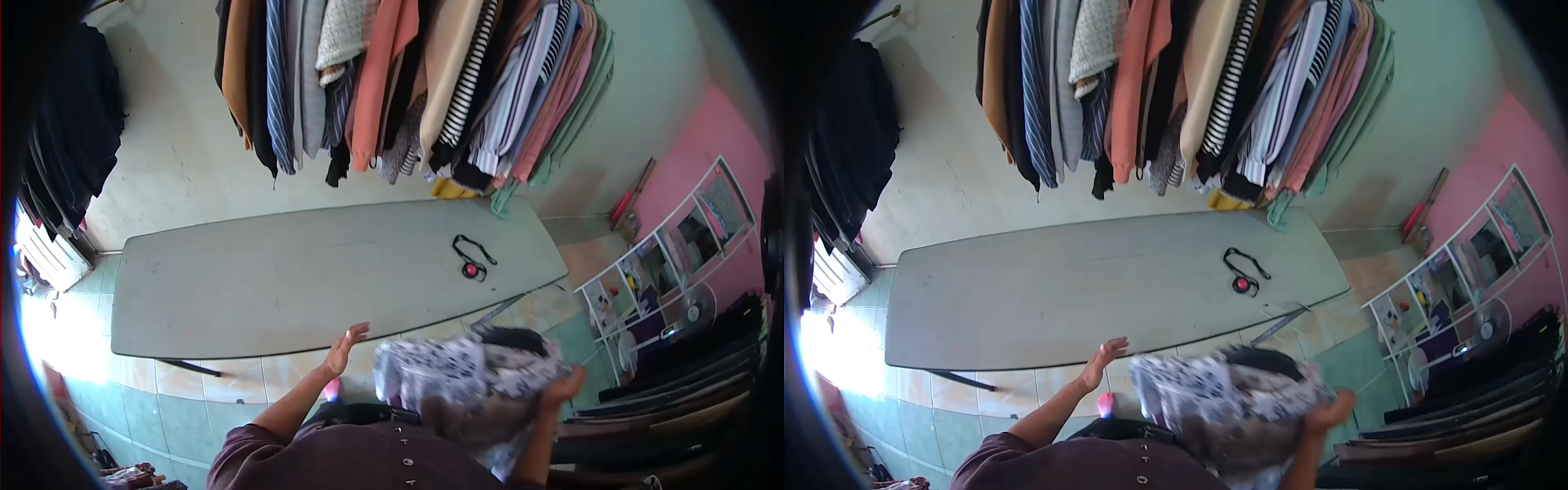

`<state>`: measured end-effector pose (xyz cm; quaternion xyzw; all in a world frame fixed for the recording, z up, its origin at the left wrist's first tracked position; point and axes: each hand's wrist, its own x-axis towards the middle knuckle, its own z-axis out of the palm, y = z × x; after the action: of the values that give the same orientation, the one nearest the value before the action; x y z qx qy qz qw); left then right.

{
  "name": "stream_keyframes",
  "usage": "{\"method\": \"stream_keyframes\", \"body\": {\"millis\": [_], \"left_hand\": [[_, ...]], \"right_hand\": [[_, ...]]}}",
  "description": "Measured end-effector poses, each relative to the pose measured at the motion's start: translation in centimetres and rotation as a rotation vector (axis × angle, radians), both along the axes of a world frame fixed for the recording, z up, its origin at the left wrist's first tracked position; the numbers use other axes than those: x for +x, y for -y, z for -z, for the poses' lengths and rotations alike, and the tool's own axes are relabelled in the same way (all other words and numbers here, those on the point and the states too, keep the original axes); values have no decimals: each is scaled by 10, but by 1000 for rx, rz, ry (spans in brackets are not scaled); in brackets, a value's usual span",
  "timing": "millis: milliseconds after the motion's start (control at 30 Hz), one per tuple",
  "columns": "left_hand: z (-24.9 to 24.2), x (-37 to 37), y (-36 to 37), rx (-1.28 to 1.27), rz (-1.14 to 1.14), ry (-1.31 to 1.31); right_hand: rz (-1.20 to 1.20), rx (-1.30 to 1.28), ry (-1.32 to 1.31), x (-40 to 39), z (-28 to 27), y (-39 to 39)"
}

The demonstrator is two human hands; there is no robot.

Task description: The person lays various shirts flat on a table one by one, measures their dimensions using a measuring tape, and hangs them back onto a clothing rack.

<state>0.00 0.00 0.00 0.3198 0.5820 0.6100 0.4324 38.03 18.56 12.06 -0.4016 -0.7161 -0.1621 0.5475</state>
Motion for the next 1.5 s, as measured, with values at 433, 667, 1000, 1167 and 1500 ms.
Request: {"method": "stream_keyframes", "body": {"millis": [433,667,1000,1167,1500], "left_hand": [[-58,-20,93,-14,-495,-767],[-25,-81,154,-384,-339,-782],[3,-130,236,-697,-462,-736],[-12,-159,223,-775,-455,-704],[-58,-289,149,-701,-737,-859]], "right_hand": [[-580,-386,263,-131,34,16],[-625,-284,211,-203,14,20],[-550,-391,448,-280,62,-33],[-467,-570,604,-305,112,-52],[-505,-487,558,-463,73,-137]]}}
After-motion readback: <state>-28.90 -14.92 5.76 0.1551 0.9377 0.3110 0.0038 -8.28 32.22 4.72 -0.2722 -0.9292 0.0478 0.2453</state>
